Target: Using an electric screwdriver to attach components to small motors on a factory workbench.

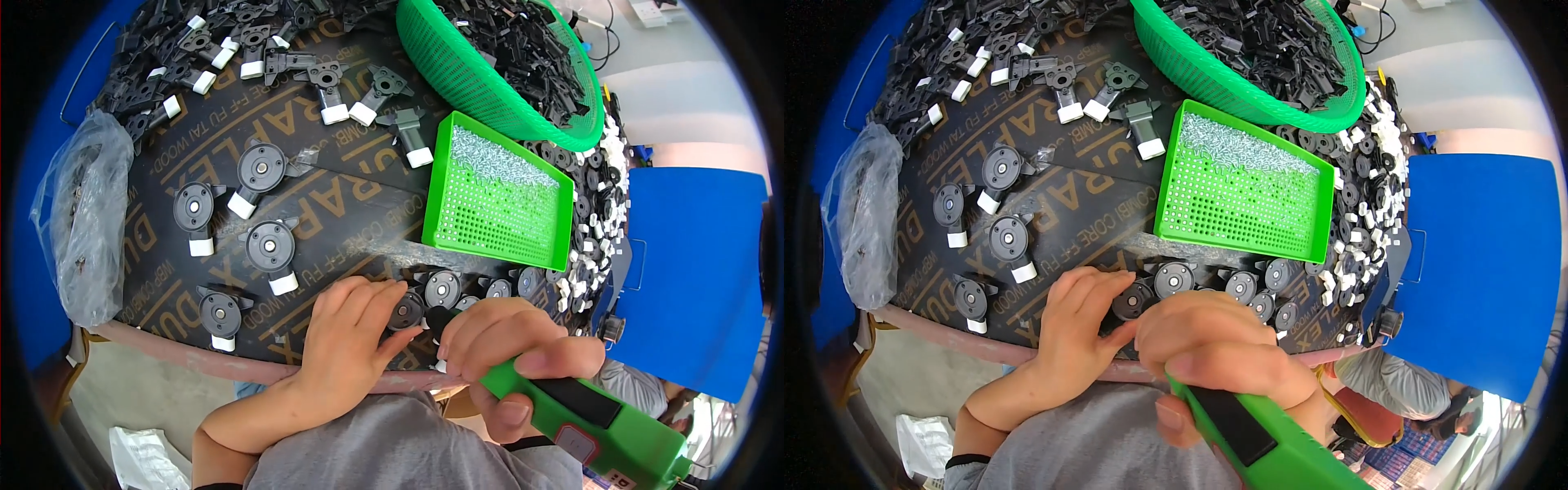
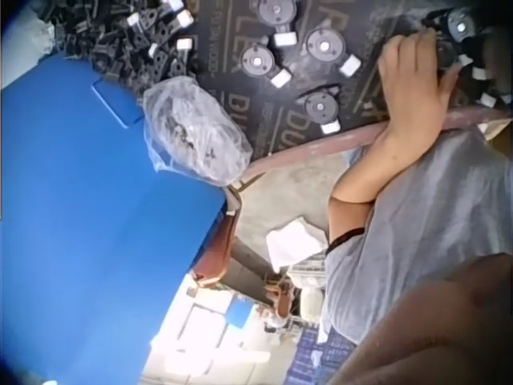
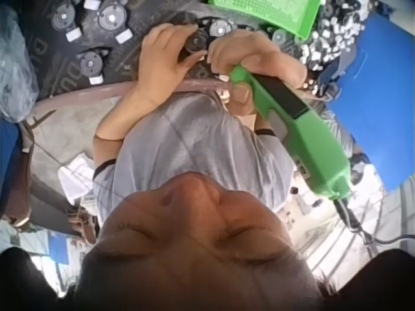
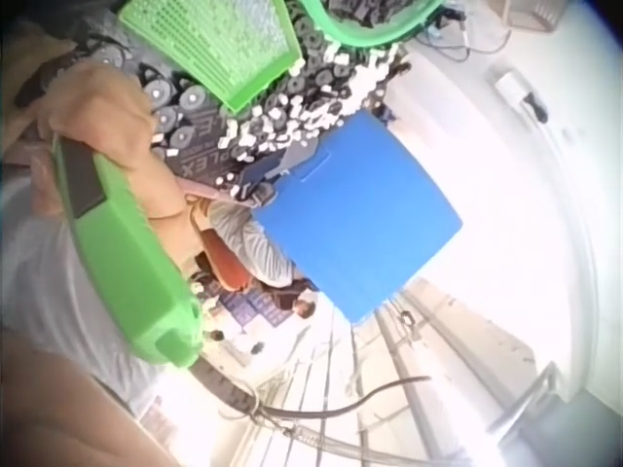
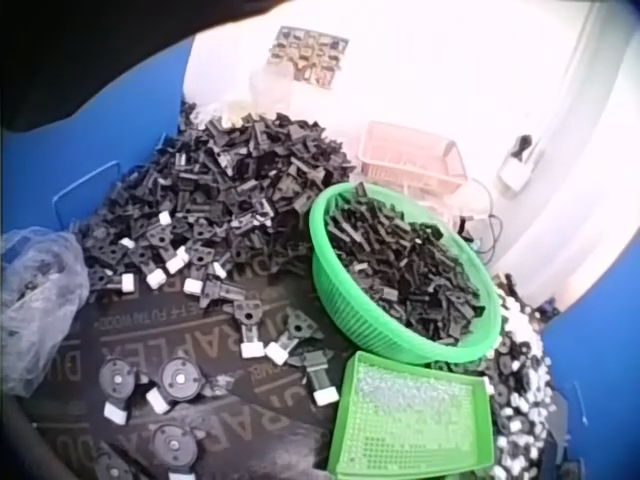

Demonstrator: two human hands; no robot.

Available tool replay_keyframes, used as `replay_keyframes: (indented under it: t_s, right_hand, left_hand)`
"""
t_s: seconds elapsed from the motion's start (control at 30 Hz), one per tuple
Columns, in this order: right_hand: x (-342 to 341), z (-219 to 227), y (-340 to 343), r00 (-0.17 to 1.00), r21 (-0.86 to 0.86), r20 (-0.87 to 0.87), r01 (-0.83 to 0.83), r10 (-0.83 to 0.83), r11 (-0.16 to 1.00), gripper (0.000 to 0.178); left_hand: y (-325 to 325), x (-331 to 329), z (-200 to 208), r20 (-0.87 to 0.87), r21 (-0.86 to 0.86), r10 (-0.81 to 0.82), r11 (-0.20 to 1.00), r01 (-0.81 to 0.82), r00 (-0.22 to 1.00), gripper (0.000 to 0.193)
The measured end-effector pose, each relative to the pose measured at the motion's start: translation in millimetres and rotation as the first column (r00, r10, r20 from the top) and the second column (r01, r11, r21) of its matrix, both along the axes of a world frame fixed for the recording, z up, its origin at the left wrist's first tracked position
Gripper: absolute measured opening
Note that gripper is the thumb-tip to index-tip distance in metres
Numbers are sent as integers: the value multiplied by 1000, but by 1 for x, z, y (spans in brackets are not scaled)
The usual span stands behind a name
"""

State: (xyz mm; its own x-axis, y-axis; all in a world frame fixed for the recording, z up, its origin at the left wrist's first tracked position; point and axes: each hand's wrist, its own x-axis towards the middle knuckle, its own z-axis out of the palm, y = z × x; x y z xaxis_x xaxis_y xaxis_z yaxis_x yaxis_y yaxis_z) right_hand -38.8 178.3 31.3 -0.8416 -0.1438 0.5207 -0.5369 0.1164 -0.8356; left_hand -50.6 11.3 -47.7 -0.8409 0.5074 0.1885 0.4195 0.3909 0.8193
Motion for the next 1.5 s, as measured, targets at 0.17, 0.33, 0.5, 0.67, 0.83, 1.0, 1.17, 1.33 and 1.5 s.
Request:
replay_keyframes:
  t_s: [0.17,0.33,0.5,0.67,0.83,1.0,1.17,1.33,1.5]
  right_hand:
    - [-4,0,15,999,-175,-1,-54,55,983,40]
    - [-18,10,36,939,-200,-57,321,-338,926,31]
    - [-42,-19,50,934,-171,-1,351,-357,920,35]
    - [-41,-22,48,925,-99,5,379,-380,920,36]
    - [-40,-24,50,931,-116,-1,361,-364,925,36]
    - [-34,-14,49,935,-34,-8,354,-355,935,35]
    - [5,23,15,981,-310,-91,136,-172,941,38]
    - [7,4,-3,990,-66,-142,-33,24,997,37]
    - [1,-6,0,989,-79,-130,-74,63,994,37]
  left_hand:
    - [1,2,-2,7,-5,-32,999,32,999,53]
    - [0,3,-6,-4,-29,-56,998,56,998,61]
    - [2,-1,-1,47,-11,-65,998,65,997,64]
    - [0,-2,-3,54,23,-51,998,50,997,60]
    - [0,-2,-3,47,20,-43,999,43,998,56]
    - [-1,-1,-6,43,24,-38,999,37,998,56]
    - [0,-2,-5,52,51,-50,998,47,997,54]
    - [-2,-1,-6,45,67,-34,997,31,998,54]
    - [-2,-1,-7,54,64,-48,997,44,997,54]
